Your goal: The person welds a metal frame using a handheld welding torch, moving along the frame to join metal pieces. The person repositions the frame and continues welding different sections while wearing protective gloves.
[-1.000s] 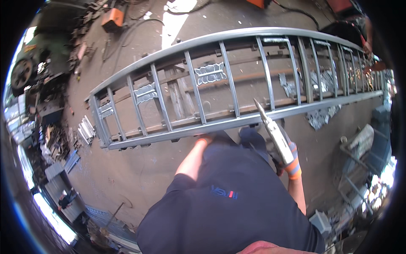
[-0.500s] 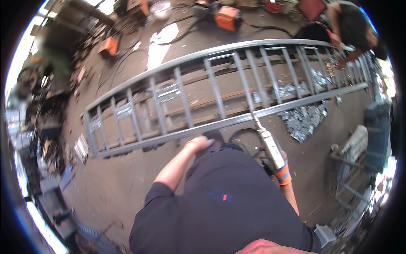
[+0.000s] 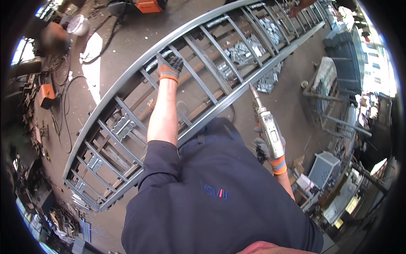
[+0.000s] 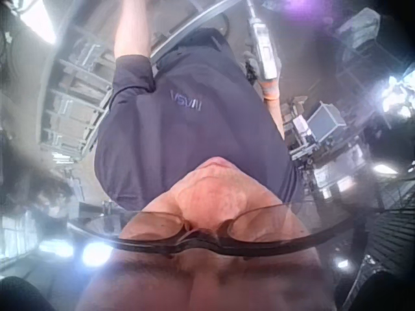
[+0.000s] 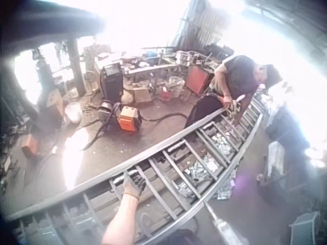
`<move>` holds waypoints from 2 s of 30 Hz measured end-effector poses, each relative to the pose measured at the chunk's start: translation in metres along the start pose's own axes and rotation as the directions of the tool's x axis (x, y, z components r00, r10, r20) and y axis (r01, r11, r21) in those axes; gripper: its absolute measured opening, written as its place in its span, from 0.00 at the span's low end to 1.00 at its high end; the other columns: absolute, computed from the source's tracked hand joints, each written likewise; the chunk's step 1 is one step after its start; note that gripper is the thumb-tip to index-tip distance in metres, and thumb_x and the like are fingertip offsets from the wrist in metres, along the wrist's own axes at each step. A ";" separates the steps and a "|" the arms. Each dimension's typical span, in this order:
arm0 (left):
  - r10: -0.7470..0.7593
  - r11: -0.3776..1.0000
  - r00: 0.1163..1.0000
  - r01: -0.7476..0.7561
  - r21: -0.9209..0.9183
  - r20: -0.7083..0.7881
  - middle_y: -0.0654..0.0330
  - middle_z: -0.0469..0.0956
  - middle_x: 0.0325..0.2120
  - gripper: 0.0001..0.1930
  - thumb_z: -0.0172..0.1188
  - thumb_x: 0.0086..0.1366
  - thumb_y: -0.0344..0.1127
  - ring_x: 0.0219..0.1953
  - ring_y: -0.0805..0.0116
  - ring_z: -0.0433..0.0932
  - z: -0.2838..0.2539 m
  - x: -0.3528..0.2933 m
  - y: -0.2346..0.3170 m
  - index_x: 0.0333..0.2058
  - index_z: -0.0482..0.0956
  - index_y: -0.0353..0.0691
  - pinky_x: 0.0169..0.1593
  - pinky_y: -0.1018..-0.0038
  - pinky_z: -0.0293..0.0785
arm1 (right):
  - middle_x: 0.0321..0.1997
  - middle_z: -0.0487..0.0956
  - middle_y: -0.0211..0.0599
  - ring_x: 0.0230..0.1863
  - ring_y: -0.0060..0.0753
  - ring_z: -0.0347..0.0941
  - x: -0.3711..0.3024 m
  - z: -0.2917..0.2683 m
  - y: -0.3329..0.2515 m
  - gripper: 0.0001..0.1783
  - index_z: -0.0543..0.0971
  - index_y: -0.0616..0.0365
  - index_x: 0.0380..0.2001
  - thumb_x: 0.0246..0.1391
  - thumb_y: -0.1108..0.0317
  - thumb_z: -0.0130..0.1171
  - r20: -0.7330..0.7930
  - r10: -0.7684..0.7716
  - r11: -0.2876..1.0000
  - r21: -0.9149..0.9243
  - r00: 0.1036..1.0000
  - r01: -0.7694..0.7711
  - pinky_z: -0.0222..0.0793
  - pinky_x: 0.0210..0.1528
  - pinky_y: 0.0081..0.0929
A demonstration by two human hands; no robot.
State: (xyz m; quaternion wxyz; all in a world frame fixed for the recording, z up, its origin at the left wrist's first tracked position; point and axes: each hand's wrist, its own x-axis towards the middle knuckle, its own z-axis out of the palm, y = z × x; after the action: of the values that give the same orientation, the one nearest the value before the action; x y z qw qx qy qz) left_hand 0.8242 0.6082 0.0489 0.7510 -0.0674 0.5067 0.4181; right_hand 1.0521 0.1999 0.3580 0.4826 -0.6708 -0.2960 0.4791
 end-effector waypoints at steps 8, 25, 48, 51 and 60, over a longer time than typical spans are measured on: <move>0.223 0.957 0.916 -0.271 -0.104 -0.333 0.48 0.84 0.25 0.16 0.62 0.70 0.44 0.22 0.51 0.85 0.028 0.005 0.040 0.36 0.81 0.33 0.25 0.56 0.86 | 0.60 0.82 0.47 0.44 0.26 0.80 0.048 0.033 -0.007 0.42 0.65 0.60 0.76 0.60 0.74 0.66 0.038 0.153 0.976 -0.163 0.988 -0.145 0.79 0.46 0.22; 0.132 0.982 0.985 -0.145 0.122 0.110 0.50 0.88 0.49 0.19 0.53 0.81 0.45 0.54 0.54 0.86 0.127 -0.154 -0.234 0.56 0.83 0.39 0.63 0.50 0.82 | 0.73 0.73 0.44 0.56 0.37 0.82 0.181 -0.272 -0.103 0.34 0.60 0.55 0.80 0.76 0.60 0.50 0.462 -0.122 0.984 0.174 0.878 0.045 0.83 0.55 0.39; 0.414 0.882 0.907 -0.379 -0.281 0.073 0.55 0.86 0.41 0.10 0.67 0.74 0.35 0.44 0.55 0.88 -0.078 -0.013 -0.167 0.48 0.80 0.40 0.49 0.55 0.90 | 0.60 0.83 0.45 0.53 0.41 0.85 0.221 0.029 0.085 0.41 0.72 0.61 0.70 0.52 0.78 0.75 0.662 -0.092 0.931 -0.207 0.744 0.299 0.79 0.53 0.29; 0.441 0.849 0.895 -0.394 -0.351 0.063 0.55 0.86 0.41 0.10 0.67 0.74 0.35 0.44 0.54 0.88 -0.085 -0.001 -0.156 0.49 0.79 0.40 0.50 0.54 0.90 | 0.55 0.86 0.40 0.50 0.30 0.85 0.222 0.041 0.090 0.36 0.76 0.63 0.66 0.51 0.83 0.69 0.652 -0.056 0.928 -0.245 0.757 0.280 0.80 0.55 0.27; 0.414 0.863 0.906 -0.360 -0.355 0.089 0.55 0.86 0.41 0.10 0.66 0.74 0.35 0.43 0.56 0.88 -0.090 0.015 -0.146 0.48 0.80 0.38 0.50 0.56 0.90 | 0.50 0.87 0.37 0.43 0.27 0.85 0.261 0.084 0.089 0.33 0.77 0.63 0.65 0.54 0.79 0.69 0.662 -0.057 0.914 -0.267 0.748 0.306 0.80 0.50 0.28</move>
State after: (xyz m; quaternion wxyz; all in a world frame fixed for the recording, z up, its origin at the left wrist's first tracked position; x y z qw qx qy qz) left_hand 0.8641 0.4755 -0.0536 0.6680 -0.0546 0.3695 0.6436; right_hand 1.0639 0.4227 0.1762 0.2665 -0.5102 -0.5900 0.5662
